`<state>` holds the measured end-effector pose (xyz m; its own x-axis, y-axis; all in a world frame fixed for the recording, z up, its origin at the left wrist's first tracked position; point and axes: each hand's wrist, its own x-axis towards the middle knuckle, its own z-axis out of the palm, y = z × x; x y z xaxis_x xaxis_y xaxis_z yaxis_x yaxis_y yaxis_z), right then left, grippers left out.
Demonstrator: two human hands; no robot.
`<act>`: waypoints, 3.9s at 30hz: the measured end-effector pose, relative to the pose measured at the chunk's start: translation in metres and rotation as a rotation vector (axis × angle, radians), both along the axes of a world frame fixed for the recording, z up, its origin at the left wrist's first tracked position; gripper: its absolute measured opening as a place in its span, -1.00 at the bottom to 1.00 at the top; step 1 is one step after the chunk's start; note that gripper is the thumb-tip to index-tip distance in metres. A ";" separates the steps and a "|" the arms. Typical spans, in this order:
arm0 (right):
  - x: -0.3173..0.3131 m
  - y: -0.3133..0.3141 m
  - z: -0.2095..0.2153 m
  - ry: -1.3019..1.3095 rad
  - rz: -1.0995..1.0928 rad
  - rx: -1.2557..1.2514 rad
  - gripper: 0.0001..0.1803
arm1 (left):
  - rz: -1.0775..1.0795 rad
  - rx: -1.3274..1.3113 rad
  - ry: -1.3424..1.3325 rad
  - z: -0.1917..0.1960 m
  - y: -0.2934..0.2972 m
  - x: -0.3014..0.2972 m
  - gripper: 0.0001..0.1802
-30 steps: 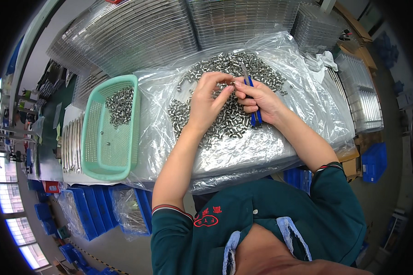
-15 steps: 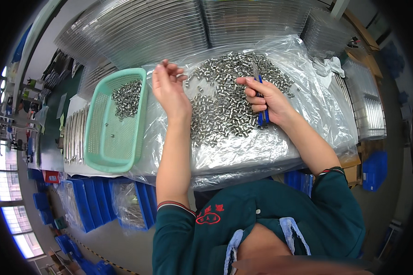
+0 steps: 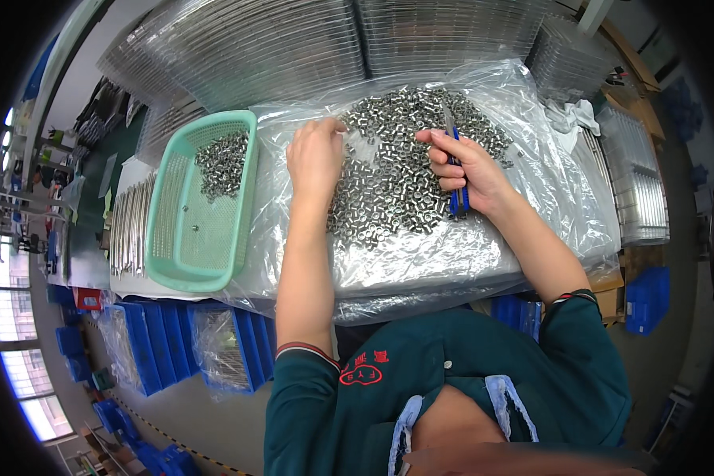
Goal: Using pliers to process or sort small metal hardware components on an assembly table.
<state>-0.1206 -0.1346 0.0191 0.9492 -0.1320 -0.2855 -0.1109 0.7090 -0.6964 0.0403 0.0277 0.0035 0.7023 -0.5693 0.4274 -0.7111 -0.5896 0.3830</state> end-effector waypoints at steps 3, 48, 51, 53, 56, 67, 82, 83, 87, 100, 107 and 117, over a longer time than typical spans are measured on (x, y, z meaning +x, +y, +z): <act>0.000 0.001 0.001 0.000 -0.002 0.001 -0.73 | -0.021 0.247 0.152 -0.003 0.004 0.000 -0.85; 0.000 -0.002 -0.006 0.031 0.038 0.046 -0.79 | -0.589 -0.483 0.156 0.004 -0.036 -0.052 -0.81; 0.000 -0.003 -0.007 0.016 0.044 0.038 -0.82 | -0.573 -0.449 0.173 0.003 -0.036 -0.054 -0.82; 0.000 -0.003 -0.008 0.010 0.044 0.039 -0.82 | -0.561 -0.449 0.157 0.003 -0.036 -0.054 -0.82; 0.000 -0.002 -0.007 0.011 0.048 0.024 -0.83 | -0.558 -0.442 0.127 0.004 -0.035 -0.052 -0.82; 0.000 -0.002 -0.006 0.015 0.041 0.022 -0.85 | -0.598 -0.476 0.188 0.004 -0.035 -0.050 -0.78; 0.001 -0.004 -0.008 -0.012 0.053 0.112 -0.77 | -0.486 -0.572 0.254 0.010 -0.034 -0.056 -0.73; 0.000 -0.004 -0.007 -0.012 0.067 0.125 -0.78 | -0.484 -0.577 0.261 0.010 -0.033 -0.055 -0.75; 0.001 -0.004 -0.006 -0.013 0.090 0.137 -0.82 | -0.524 -0.577 0.193 0.005 -0.033 -0.051 -0.82; 0.001 -0.001 -0.005 0.009 0.042 0.024 -0.82 | -0.559 -0.496 0.116 0.003 -0.036 -0.053 -0.83; 0.000 -0.001 -0.006 -0.001 0.043 0.004 -0.76 | -0.568 -0.466 0.096 0.008 -0.036 -0.056 -0.78; 0.000 0.000 -0.006 0.036 0.037 0.000 -0.69 | -0.582 -0.494 0.255 0.003 -0.034 -0.051 -0.83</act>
